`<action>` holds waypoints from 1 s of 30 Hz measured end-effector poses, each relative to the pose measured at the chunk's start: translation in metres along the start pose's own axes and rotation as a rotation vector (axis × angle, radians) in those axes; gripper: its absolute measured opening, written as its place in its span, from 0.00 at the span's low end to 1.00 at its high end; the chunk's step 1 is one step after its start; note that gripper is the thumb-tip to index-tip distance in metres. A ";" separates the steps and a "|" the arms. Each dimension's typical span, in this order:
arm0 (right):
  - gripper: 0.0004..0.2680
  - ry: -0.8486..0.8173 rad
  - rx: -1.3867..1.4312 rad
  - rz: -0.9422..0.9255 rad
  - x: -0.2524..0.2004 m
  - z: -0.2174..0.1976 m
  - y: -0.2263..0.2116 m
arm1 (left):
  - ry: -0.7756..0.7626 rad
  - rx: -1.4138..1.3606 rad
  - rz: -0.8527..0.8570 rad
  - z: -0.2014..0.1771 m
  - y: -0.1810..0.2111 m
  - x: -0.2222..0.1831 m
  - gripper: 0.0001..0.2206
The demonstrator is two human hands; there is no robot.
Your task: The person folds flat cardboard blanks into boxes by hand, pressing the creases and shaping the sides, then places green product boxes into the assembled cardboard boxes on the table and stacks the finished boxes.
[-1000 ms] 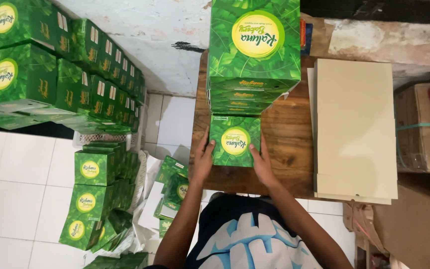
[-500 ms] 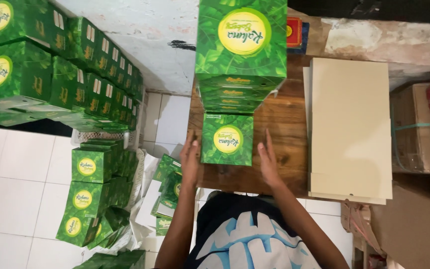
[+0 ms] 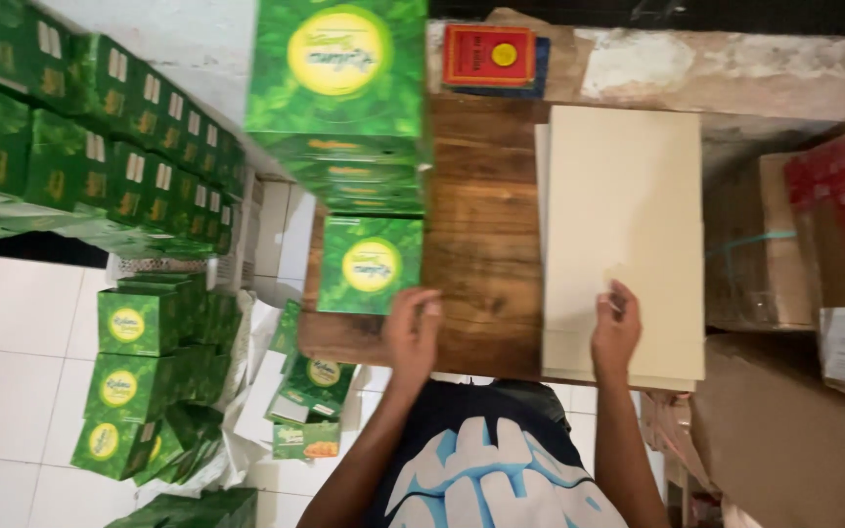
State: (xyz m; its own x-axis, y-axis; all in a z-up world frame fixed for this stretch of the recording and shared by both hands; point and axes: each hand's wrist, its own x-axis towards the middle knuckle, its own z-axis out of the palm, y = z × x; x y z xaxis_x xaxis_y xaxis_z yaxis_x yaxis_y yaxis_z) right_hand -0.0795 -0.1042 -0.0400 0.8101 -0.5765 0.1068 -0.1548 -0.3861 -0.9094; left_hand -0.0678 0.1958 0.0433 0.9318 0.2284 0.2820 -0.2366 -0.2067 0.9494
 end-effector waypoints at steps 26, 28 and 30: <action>0.13 0.052 -0.346 -0.233 0.084 -0.139 0.111 | -0.138 0.254 -0.472 0.225 -0.046 -0.092 0.22; 0.10 0.026 -0.304 -0.114 0.096 -0.142 0.121 | -0.069 0.210 -0.342 0.230 -0.068 -0.089 0.18; 0.12 -0.113 -0.338 0.105 0.110 -0.146 0.148 | -0.041 -0.161 -0.476 0.241 -0.110 -0.094 0.21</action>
State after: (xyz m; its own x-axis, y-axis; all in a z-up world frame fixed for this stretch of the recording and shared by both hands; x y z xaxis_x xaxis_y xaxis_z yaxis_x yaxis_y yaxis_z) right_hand -0.0961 -0.3302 -0.1044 0.8344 -0.5495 -0.0427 -0.4032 -0.5557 -0.7271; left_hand -0.0628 -0.0324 -0.1213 0.9561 0.2232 -0.1901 0.1808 0.0612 0.9816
